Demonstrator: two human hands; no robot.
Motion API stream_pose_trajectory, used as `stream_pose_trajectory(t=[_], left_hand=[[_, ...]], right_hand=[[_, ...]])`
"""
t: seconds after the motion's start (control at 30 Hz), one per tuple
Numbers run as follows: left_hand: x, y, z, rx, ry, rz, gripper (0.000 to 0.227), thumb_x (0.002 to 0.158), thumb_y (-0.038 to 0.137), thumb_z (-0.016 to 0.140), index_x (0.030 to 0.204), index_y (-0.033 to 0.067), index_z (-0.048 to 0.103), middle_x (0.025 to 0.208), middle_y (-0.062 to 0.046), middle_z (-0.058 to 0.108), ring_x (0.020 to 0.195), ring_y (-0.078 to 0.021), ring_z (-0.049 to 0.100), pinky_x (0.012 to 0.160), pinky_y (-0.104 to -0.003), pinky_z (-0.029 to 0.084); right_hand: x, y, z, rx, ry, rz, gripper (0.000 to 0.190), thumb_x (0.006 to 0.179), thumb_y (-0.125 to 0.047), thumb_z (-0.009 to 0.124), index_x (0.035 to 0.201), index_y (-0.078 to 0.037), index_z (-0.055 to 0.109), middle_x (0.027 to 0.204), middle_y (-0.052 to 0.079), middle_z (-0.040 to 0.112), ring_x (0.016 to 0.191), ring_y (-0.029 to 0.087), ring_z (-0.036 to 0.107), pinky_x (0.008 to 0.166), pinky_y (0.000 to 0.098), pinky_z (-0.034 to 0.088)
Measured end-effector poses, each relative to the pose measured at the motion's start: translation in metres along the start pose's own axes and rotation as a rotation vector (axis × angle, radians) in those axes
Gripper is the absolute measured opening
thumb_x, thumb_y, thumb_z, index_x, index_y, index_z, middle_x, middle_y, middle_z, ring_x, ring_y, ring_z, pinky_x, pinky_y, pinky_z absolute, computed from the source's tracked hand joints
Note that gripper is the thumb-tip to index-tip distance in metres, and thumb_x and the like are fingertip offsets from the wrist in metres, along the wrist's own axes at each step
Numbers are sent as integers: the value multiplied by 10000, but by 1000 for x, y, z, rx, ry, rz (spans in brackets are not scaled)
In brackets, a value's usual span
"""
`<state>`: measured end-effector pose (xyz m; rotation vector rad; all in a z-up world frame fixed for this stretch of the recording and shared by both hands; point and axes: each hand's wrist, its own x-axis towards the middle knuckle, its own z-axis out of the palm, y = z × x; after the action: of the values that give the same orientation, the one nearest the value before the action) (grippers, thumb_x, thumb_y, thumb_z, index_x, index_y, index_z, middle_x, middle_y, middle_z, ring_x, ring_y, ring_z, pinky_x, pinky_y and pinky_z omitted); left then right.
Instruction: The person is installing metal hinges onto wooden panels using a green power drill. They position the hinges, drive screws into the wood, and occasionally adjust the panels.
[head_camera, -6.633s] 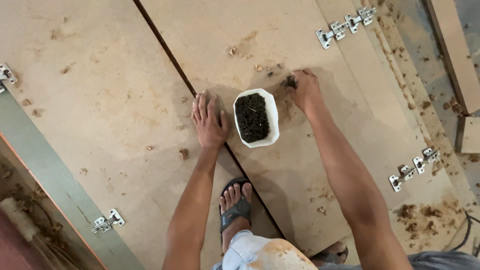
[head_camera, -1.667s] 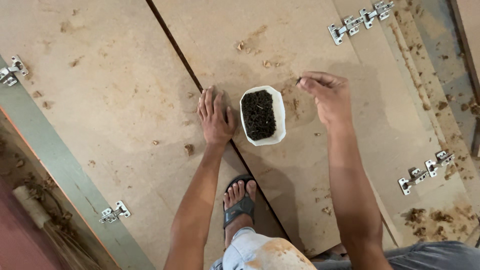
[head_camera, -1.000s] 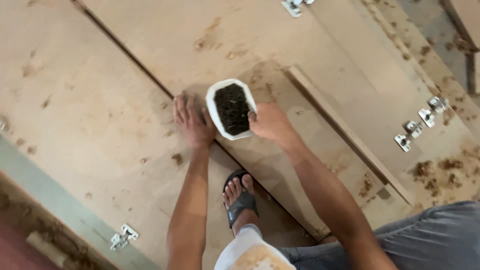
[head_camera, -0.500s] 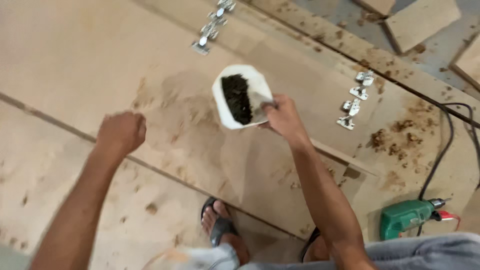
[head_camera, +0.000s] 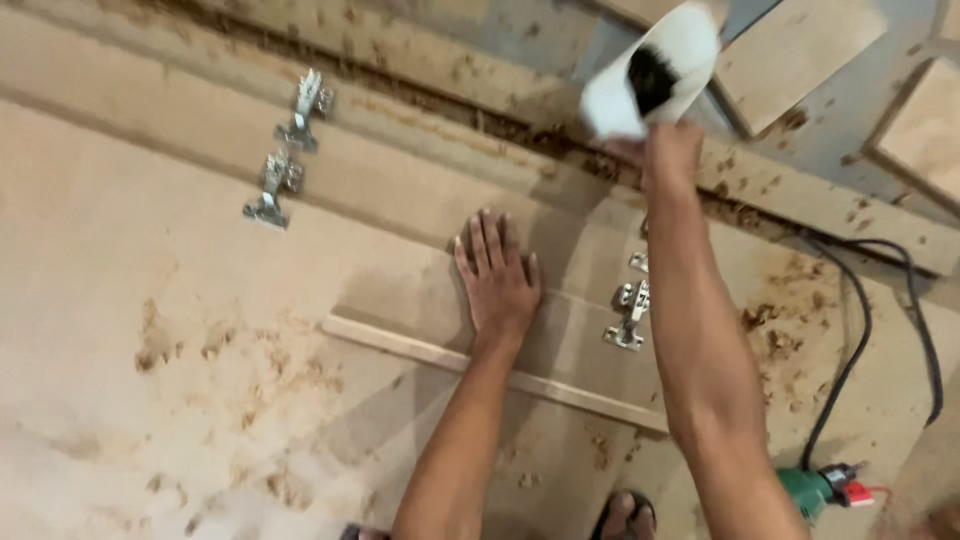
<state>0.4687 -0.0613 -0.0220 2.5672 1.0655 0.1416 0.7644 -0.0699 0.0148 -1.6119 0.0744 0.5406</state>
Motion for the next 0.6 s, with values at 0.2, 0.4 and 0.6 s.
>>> stream_pose_trajectory(t=[0.2, 0.4, 0.6], left_hand=[[16, 10, -31, -70, -121, -70, 744, 922, 356, 539, 1576, 57, 347, 1676, -203, 238, 1568, -362, 165, 1251, -607, 83], [18, 7, -36, -68, -121, -92, 753, 917, 340, 552, 1595, 85, 347, 1681, -189, 254, 1573, -345, 175, 1263, -605, 97], [20, 7, -36, -103, -94, -99, 709, 969, 337, 526, 1611, 108, 331, 1697, -173, 237, 1593, -332, 180, 1291, -604, 110]], right_hand=[[163, 83, 14, 444, 197, 265, 263, 1009, -17, 436, 1230, 123, 461, 1093, 217, 517, 784, 393, 704, 795, 526, 659], [262, 87, 3, 536, -154, 106, 267, 1115, -191, 459, 1282, 15, 485, 1088, 136, 464, 860, 334, 567, 862, 553, 589], [164, 20, -28, -155, -506, -441, 407, 1244, -393, 438, 1167, -66, 667, 900, 69, 642, 760, 180, 618, 665, 328, 442]])
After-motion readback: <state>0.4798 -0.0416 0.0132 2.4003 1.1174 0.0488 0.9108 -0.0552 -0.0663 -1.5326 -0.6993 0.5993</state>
